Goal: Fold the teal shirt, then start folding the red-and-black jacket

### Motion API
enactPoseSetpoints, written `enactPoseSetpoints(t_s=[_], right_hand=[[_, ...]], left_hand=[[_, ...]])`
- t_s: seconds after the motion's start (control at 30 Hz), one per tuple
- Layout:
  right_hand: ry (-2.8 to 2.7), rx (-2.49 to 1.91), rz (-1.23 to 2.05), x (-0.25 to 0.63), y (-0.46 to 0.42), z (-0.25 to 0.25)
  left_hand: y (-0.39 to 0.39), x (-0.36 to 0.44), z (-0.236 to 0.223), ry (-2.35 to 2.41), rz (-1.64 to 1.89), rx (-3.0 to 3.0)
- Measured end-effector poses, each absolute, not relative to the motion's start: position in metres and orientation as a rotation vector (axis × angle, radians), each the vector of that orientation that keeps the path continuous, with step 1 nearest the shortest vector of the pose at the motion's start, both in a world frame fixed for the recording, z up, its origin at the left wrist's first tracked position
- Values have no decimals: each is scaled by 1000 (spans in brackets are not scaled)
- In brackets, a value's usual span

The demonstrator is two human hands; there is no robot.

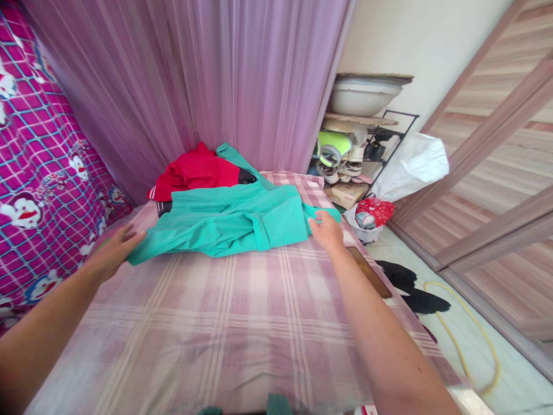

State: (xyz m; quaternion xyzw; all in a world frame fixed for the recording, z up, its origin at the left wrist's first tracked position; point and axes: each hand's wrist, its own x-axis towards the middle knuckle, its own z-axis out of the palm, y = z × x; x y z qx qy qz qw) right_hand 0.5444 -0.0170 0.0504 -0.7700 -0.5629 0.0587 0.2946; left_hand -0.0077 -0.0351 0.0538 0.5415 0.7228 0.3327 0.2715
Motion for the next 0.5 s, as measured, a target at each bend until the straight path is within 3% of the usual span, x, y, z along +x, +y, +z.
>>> enactPoseSetpoints(t_s=[0.13,0.27,0.5], right_hand=[[-1594,-2111,404,537,-44,5],[-1551,-2130,444,524,-42,-13],[-1523,-2087,463,517,-36,10]], left_hand=[[-68,-12,15,1863,1007,1936],[-80,-9,-2,1850,1022,2312],[-73,-5,39,2039,1045,2377]])
